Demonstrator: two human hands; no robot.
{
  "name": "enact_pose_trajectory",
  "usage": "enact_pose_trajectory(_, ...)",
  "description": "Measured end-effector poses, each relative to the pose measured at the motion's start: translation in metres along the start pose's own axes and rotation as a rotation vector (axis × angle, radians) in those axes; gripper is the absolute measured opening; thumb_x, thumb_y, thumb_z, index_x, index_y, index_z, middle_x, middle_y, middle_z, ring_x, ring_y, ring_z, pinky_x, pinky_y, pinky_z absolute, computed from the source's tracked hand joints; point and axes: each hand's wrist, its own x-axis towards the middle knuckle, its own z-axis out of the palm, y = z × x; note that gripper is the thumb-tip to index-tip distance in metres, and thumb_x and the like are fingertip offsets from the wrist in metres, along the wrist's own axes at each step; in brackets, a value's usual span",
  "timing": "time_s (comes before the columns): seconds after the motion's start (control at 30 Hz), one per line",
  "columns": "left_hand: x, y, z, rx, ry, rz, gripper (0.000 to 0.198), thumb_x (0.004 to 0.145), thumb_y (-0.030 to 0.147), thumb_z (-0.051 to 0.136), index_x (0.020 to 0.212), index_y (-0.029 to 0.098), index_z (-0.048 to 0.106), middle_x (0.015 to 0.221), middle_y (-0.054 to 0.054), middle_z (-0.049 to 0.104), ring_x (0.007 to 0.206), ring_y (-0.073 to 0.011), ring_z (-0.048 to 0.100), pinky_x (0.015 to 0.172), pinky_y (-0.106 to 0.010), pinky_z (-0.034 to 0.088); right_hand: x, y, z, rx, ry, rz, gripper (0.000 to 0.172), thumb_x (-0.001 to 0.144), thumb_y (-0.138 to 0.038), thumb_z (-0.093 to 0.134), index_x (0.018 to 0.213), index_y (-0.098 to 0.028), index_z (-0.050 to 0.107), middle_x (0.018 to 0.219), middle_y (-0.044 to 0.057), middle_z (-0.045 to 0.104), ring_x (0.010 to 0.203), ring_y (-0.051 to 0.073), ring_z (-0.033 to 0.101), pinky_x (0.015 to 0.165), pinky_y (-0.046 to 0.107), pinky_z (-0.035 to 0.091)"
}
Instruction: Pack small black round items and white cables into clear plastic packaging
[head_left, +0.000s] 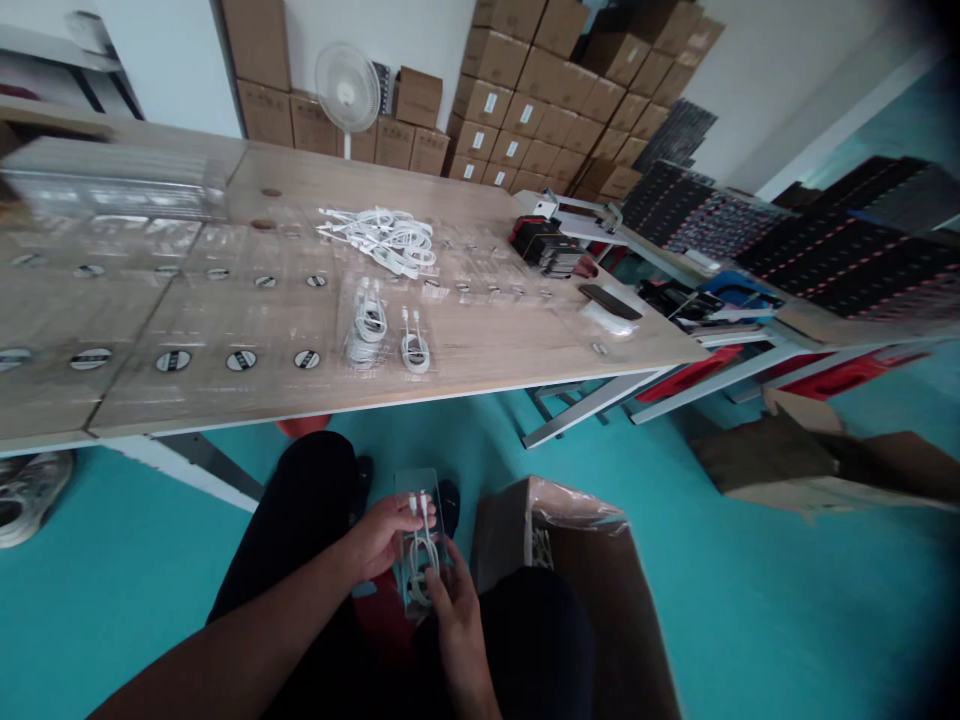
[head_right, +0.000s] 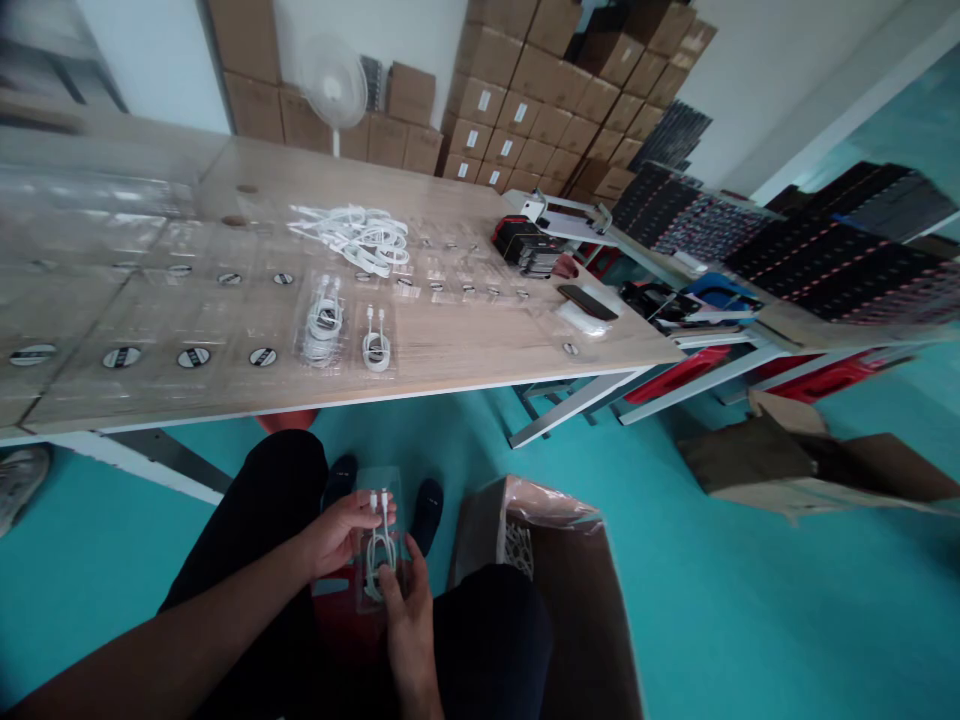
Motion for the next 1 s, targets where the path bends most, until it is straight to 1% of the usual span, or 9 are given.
enact_pose_trajectory(0.1,-0.003,0.003,0.002,0.004,-0.033,0.017,0.036,0.065,0.003,0.072,0.099,0.015,0.067,0.100,-0.008,0.068,0.095,-0.0218,0.065,0.078,-0.031,0.055,-0.010,-0.003,0.000,-0.029,-0.005,-0.023,0.072,0.074,-0.040,0.073,0.138,-0.021,0.045,0.127,0.009,0.064,0.117,0.026,0.059,0.101,0.037,0.046)
enact_pose_trajectory(0.23,-0.007,0.005,0.008,-0.020,-0.023,0.024,0.033,0.067,0.002,0.071,0.098,0.015,0.067,0.103,-0.009,0.066,0.097,-0.0228,0.065,0.085,-0.037,0.055,-0.015,-0.004,0.003,-0.047,0.015,-0.046,0.075,0.072,-0.034,0.074,0.139,-0.020,0.044,0.127,0.010,0.065,0.117,0.028,0.060,0.102,0.040,0.046)
enact_pose_trajectory(0.37,-0.009,0.007,0.013,-0.056,0.019,0.026,0.030,0.069,0.004,0.071,0.098,0.014,0.067,0.100,-0.009,0.067,0.091,-0.0206,0.067,0.087,-0.038,0.055,-0.017,-0.006,0.004,-0.054,0.021,-0.025,0.071,0.071,-0.030,0.073,0.136,-0.019,0.048,0.128,0.010,0.064,0.121,0.029,0.057,0.104,0.043,0.045)
enact_pose_trajectory(0.47,-0.009,0.007,0.014,-0.076,0.077,0.045,0.029,0.071,0.006,0.072,0.098,0.014,0.066,0.097,-0.007,0.067,0.085,-0.0178,0.067,0.088,-0.035,0.055,-0.018,-0.006,0.005,-0.029,-0.031,0.011,0.072,0.071,-0.029,0.073,0.138,-0.018,0.047,0.128,0.009,0.064,0.122,0.029,0.056,0.105,0.043,0.044)
enact_pose_trajectory(0.57,-0.007,0.005,0.013,-0.085,0.122,0.080,0.028,0.072,0.006,0.072,0.098,0.015,0.065,0.093,-0.006,0.068,0.080,-0.0157,0.067,0.087,-0.034,0.055,-0.018,-0.004,0.006,0.019,-0.085,0.021,0.073,0.071,-0.032,0.074,0.138,-0.019,0.048,0.129,0.010,0.063,0.120,0.030,0.058,0.104,0.045,0.045)
enact_pose_trajectory(0.73,-0.006,0.001,0.013,-0.069,0.136,0.100,0.026,0.072,0.006,0.071,0.096,0.014,0.065,0.086,-0.005,0.067,0.072,-0.0131,0.066,0.085,-0.034,0.055,-0.018,0.002,0.008,0.016,-0.120,-0.007,0.072,0.071,-0.038,0.074,0.136,-0.019,0.050,0.123,0.010,0.067,0.114,0.031,0.061,0.099,0.044,0.049)
enact_pose_trajectory(0.83,-0.004,-0.001,0.013,-0.064,0.193,0.139,0.024,0.072,0.006,0.070,0.094,0.014,0.064,0.085,-0.005,0.067,0.072,-0.0132,0.066,0.083,-0.034,0.055,-0.018,0.011,0.011,-0.093,-0.021,-0.022,0.082,0.069,-0.036,0.075,0.142,-0.020,0.041,0.120,0.011,0.067,0.104,0.030,0.066,0.089,0.044,0.054)
enact_pose_trajectory(0.93,-0.002,-0.001,0.013,-0.069,0.235,0.189,0.025,0.073,0.009,0.071,0.096,0.015,0.064,0.089,-0.005,0.067,0.077,-0.0146,0.067,0.084,-0.032,0.053,-0.016,0.021,0.013,-0.333,0.153,-0.182,0.093,0.058,-0.025,0.081,0.142,-0.023,0.041,0.133,0.012,0.058,0.116,0.033,0.058,0.097,0.045,0.050)
enact_pose_trajectory(1.0,-0.002,0.001,0.014,-0.084,0.205,0.194,0.029,0.072,0.009,0.072,0.099,0.016,0.064,0.092,-0.005,0.068,0.082,-0.0156,0.067,0.087,-0.032,0.052,-0.014,0.025,0.013,-0.470,0.207,-0.298,0.090,0.058,-0.022,0.079,0.140,-0.023,0.043,0.139,0.013,0.052,0.126,0.034,0.050,0.103,0.047,0.045)
